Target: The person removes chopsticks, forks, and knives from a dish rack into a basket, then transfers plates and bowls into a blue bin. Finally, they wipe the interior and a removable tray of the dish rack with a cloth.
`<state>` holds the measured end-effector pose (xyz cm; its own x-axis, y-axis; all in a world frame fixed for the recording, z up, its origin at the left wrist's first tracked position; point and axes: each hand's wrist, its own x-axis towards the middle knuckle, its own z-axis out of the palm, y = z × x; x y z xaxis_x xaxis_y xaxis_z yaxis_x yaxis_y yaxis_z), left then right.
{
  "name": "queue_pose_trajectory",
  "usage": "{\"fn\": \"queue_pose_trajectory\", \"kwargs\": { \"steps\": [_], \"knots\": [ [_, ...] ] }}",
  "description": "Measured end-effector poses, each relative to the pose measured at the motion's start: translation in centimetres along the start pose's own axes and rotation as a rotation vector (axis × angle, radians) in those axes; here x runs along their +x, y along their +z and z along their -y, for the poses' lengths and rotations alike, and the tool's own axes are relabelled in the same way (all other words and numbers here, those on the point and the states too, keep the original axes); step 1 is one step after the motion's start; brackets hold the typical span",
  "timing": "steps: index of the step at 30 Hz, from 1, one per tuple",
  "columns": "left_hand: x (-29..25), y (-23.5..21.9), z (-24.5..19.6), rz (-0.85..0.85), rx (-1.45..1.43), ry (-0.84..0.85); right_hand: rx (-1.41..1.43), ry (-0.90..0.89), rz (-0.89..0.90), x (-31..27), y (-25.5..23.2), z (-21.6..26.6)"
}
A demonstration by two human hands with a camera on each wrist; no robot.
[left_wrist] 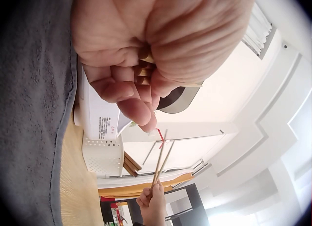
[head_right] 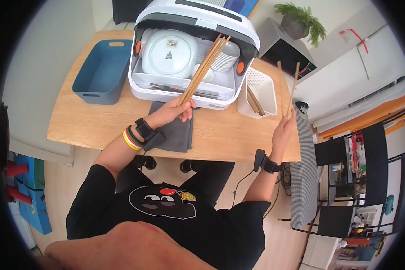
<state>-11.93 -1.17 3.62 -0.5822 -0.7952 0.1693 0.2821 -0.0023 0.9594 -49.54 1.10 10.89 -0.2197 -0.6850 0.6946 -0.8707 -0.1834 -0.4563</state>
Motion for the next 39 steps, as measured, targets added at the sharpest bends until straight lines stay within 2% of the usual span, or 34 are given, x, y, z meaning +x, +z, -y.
{"fn": "queue_pose_trajectory", "kwargs": {
  "steps": [1, 3, 4, 6, 9, 12, 19, 24, 28, 30, 34, 36, 39],
  "knots": [
    [0.0, 0.0, 0.0, -0.003, 0.002, 0.001, 0.001, -0.001, 0.0, 0.0, -0.2, 0.5],
    [0.0, 0.0, -0.1, -0.005, 0.001, 0.005, -0.137, 0.085, 0.215, 0.0, -0.8, 1.5],
    [-0.1, 0.1, -0.1, -0.005, 0.0, 0.009, -0.137, 0.084, 0.216, 0.0, -0.6, 1.2],
    [0.0, 0.0, 0.0, -0.008, 0.001, 0.005, -0.202, 0.102, 0.373, 0.0, -0.1, 0.0],
    [0.0, 0.0, -0.1, -0.005, 0.007, 0.001, -0.258, 0.035, 0.459, 0.2, 0.7, -0.9],
    [-0.1, -0.1, -0.1, -0.001, 0.007, 0.0, -0.401, 0.081, 0.552, 1.0, 1.1, -0.4],
    [-0.1, 0.0, -0.3, -0.003, 0.007, 0.014, -0.383, -0.003, 0.491, 2.3, 2.8, -1.1],
    [-0.1, 0.0, -0.3, -0.005, 0.011, 0.01, -0.261, 0.086, 0.542, 3.0, 3.7, -1.4],
    [0.0, -0.1, -0.1, -0.004, 0.002, 0.016, -0.181, 0.114, 0.505, 2.9, 4.3, -3.3],
    [0.0, -0.2, -0.1, -0.008, 0.009, 0.013, 0.001, 0.186, 0.509, 2.5, 3.7, -2.9],
    [0.0, -0.2, -0.1, -0.017, 0.024, 0.017, 0.103, 0.252, 0.452, 1.3, 2.5, -0.8],
    [0.0, -0.2, -0.1, -0.017, 0.019, 0.011, 0.249, 0.319, 0.439, 0.9, 1.9, 0.3],
    [0.0, -0.2, 0.1, -0.018, 0.019, 0.005, 0.353, 0.287, 0.412, 0.4, 1.9, 0.9]
  ]
}}
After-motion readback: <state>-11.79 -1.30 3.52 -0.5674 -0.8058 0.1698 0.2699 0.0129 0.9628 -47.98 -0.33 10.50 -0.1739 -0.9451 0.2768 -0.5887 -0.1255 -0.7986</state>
